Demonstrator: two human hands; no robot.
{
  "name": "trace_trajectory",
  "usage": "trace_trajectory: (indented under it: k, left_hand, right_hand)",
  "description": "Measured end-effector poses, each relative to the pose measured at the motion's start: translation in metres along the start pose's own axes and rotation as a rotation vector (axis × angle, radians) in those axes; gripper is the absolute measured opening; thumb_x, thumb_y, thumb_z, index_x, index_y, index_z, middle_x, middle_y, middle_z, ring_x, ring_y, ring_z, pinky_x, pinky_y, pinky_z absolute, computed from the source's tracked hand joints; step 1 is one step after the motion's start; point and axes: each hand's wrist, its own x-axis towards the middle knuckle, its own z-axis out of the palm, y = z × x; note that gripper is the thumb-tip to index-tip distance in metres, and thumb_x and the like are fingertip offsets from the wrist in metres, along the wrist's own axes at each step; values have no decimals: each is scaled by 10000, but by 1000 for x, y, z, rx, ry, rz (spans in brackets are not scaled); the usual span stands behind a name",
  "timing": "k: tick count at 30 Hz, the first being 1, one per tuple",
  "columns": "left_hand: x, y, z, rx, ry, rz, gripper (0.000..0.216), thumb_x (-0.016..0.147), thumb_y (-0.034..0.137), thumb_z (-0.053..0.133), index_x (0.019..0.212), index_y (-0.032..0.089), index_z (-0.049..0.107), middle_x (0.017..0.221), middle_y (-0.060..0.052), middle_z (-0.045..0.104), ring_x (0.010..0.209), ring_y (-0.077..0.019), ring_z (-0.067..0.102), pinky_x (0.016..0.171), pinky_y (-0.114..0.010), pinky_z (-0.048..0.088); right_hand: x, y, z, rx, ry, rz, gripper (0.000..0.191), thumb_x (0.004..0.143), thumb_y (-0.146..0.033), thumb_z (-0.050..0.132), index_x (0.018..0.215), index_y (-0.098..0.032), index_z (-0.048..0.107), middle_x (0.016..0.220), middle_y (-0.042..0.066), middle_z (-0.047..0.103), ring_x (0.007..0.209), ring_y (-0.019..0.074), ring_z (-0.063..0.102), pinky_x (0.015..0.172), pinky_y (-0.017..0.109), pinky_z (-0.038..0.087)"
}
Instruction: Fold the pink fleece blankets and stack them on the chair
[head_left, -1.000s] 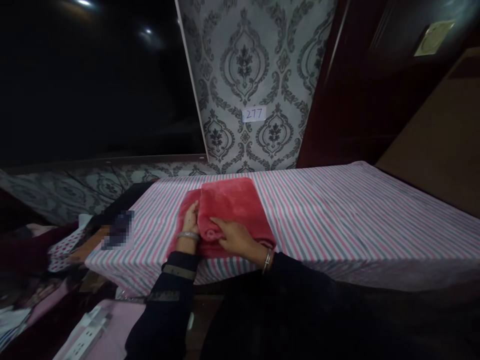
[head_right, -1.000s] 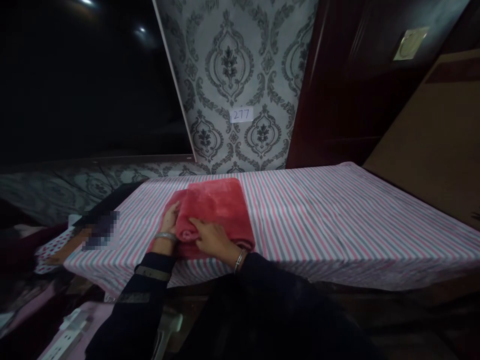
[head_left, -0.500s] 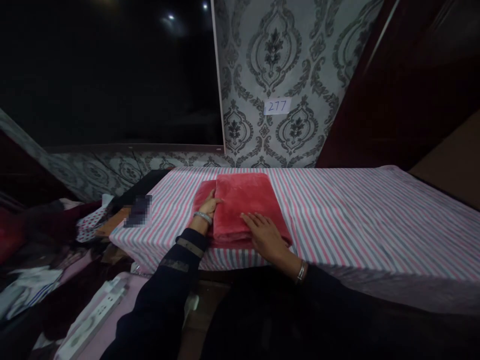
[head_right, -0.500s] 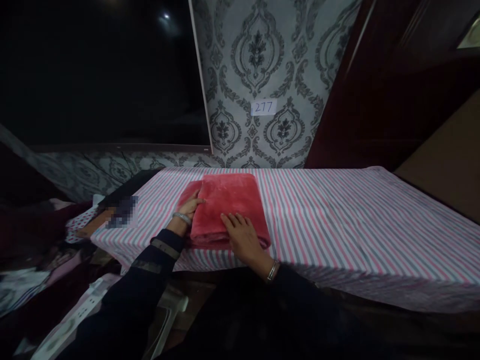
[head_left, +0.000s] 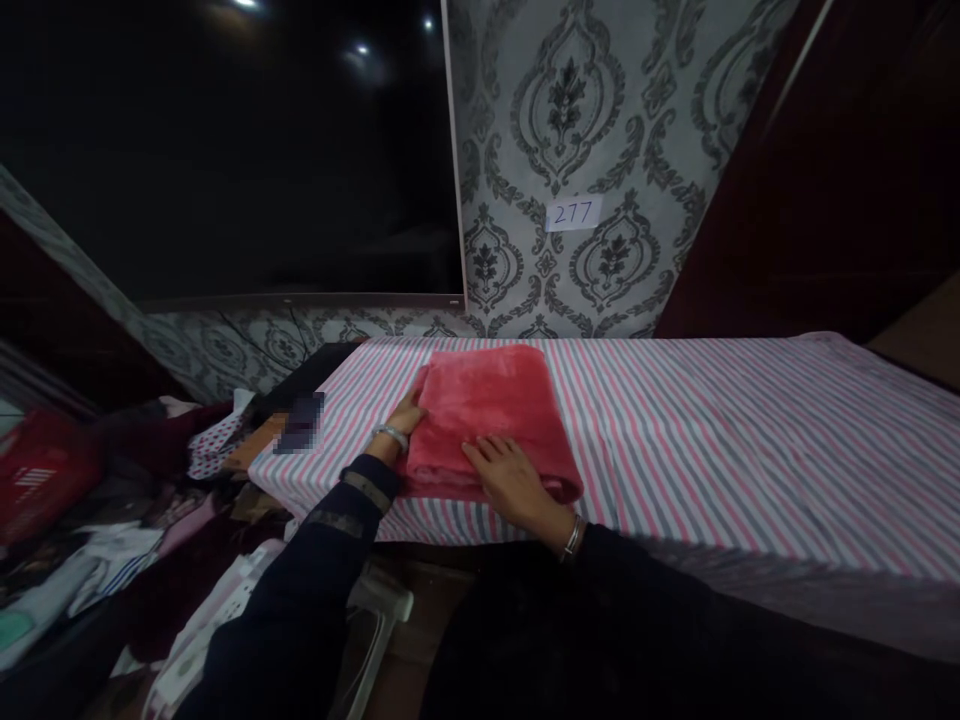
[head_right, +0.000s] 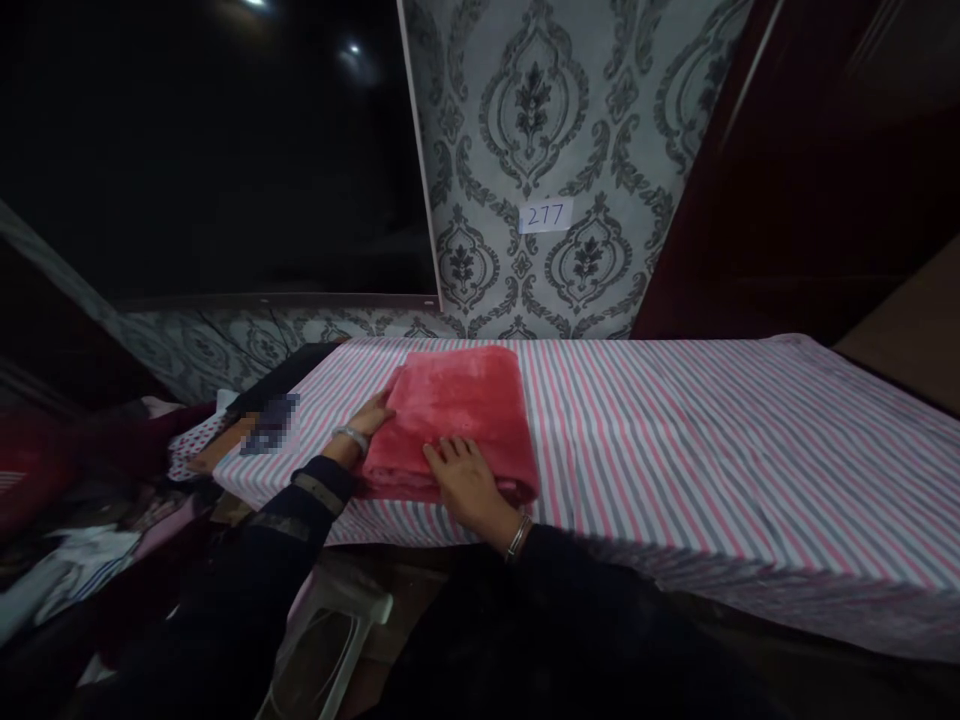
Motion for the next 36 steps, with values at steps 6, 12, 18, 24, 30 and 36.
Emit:
trace_trajectory:
  k: [6,12,18,24,30,36]
  left_hand:
    - [-1,-17,-4,-108,27,14,781,554,-64,717,1289,192,658,1348,-107,691,1305,-313,617,1109,-399,498]
    - [-2,1,-1,-80,29,72,939,607,-9,794,1466,265,531,1368,-97,678,1204,-290,685,1029,-364,550]
    - [-4,-2,-12,175,55,91,773,595,27,792,1338,180,647,1156,-92,758,1179,-301,683,1015,-344,541]
    - [-3,-6,-32,218,169,43,698,566,71,880,1235,166,705,1240,-133,717,1222,-316,653,945,-310,553]
    - [-3,-7,-34,109,119,-151,1123,527,152,987,1523,162,468,1332,-203,666,1056,-298,733,849,-339,586]
    - [-9,3,-17,-75,67,-245,806,557,104,953,1308,134,663,1025,-143,795,914,-286,776,811,-335,612]
  right_hand:
    - [-3,3,6,40,-7,13,611,909,-54,478,1509,-161,524,1461,179,591,1348,318,533,1154,506,379]
    - [12,8,-11,102,55,26,599,939,-61,449,1520,-197,505,1468,154,587,1318,274,557,1134,470,403]
    - [7,0,-4,82,3,-89,583,937,-65,472,1511,-157,512,1491,163,569,1372,279,522,1175,478,368]
    - [-33,37,-13,316,225,38,487,989,-322,527,1468,-241,554,1481,110,580,1394,277,490,1178,524,369]
    - [-75,94,-6,828,289,771,666,931,-584,518,1452,-170,530,1113,136,707,858,260,694,765,440,599]
    - [-57,81,-2,1272,247,720,669,813,-539,684,1375,-188,590,1244,130,714,1088,274,695,937,422,575]
